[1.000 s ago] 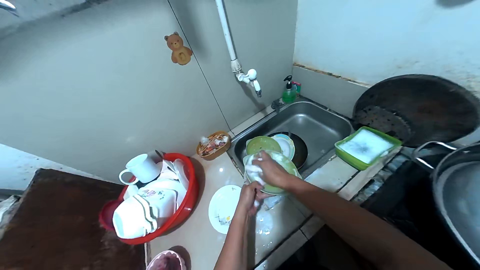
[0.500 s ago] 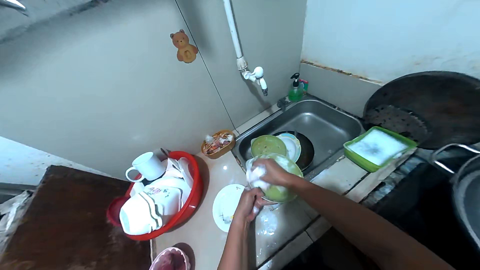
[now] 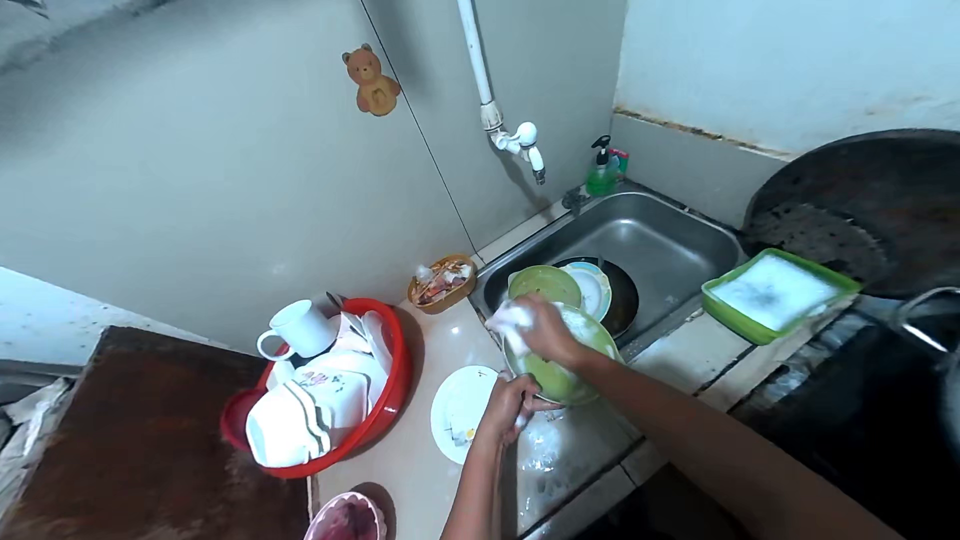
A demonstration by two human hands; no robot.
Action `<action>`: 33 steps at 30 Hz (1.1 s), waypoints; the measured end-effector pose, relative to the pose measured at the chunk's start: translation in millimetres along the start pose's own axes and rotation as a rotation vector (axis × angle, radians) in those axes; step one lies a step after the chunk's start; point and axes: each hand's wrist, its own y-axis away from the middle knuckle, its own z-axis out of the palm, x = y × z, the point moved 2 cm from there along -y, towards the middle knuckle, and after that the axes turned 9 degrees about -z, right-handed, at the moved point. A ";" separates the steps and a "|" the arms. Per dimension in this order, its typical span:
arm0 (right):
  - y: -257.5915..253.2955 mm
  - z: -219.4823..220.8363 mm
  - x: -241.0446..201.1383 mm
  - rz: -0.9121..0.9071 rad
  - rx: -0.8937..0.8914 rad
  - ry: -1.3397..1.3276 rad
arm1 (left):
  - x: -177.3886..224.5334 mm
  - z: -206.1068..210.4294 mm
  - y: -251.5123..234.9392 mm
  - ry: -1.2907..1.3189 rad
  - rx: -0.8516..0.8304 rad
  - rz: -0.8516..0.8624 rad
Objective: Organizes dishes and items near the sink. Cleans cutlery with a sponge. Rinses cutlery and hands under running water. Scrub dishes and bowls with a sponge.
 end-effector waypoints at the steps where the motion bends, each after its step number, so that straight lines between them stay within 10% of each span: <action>1: 1.8 2.8 -12.7 -0.069 -0.089 -0.013 | -1.0 -1.5 -1.7 -0.031 0.039 0.004; 16: -33.6 -12.0 -5.3 0.167 -0.285 0.251 | -22.2 4.5 3.2 -0.140 0.290 0.182; 23: 6.0 10.0 -53.5 -0.394 -0.769 0.196 | -17.5 -13.8 0.7 0.313 0.034 0.061; 30: -9.1 -4.7 -22.1 -0.054 -0.358 0.236 | -18.0 -10.3 17.5 0.258 0.145 0.135; 33: 2.7 3.3 -29.7 -0.149 -0.453 0.258 | -12.5 -17.6 16.2 0.234 0.161 0.162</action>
